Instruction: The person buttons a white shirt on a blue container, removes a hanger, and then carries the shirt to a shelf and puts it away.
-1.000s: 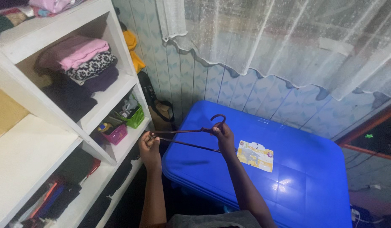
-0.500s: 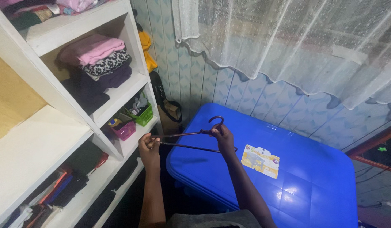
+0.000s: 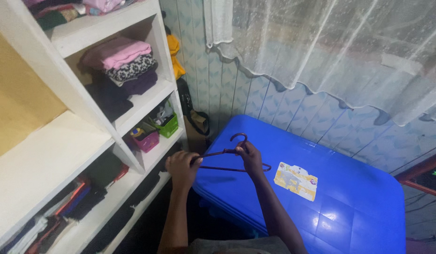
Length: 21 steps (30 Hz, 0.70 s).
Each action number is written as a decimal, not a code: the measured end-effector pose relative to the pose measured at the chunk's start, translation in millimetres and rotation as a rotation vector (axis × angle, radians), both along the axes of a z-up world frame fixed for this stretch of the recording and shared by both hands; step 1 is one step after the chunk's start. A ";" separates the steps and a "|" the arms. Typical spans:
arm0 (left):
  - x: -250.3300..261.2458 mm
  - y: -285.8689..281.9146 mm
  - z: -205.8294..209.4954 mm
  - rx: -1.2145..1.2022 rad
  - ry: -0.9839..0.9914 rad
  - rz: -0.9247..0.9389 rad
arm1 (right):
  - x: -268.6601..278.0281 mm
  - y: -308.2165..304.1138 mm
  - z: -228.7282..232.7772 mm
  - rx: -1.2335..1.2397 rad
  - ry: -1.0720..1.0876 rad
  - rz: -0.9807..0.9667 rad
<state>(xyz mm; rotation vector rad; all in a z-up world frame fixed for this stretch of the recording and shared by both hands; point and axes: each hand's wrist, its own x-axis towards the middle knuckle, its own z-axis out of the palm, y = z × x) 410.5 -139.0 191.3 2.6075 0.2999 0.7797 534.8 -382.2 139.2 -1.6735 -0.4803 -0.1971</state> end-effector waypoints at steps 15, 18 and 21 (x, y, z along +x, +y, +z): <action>-38.9 3.3 10.5 -0.199 0.046 -0.003 | -16.3 31.4 -0.3 -0.003 0.114 0.117; -45.1 5.5 10.0 -0.253 0.008 0.002 | -19.2 35.4 1.6 -0.007 0.099 0.154; -45.8 7.6 6.5 -0.144 -0.132 0.013 | -20.6 38.2 1.5 -0.035 0.093 0.148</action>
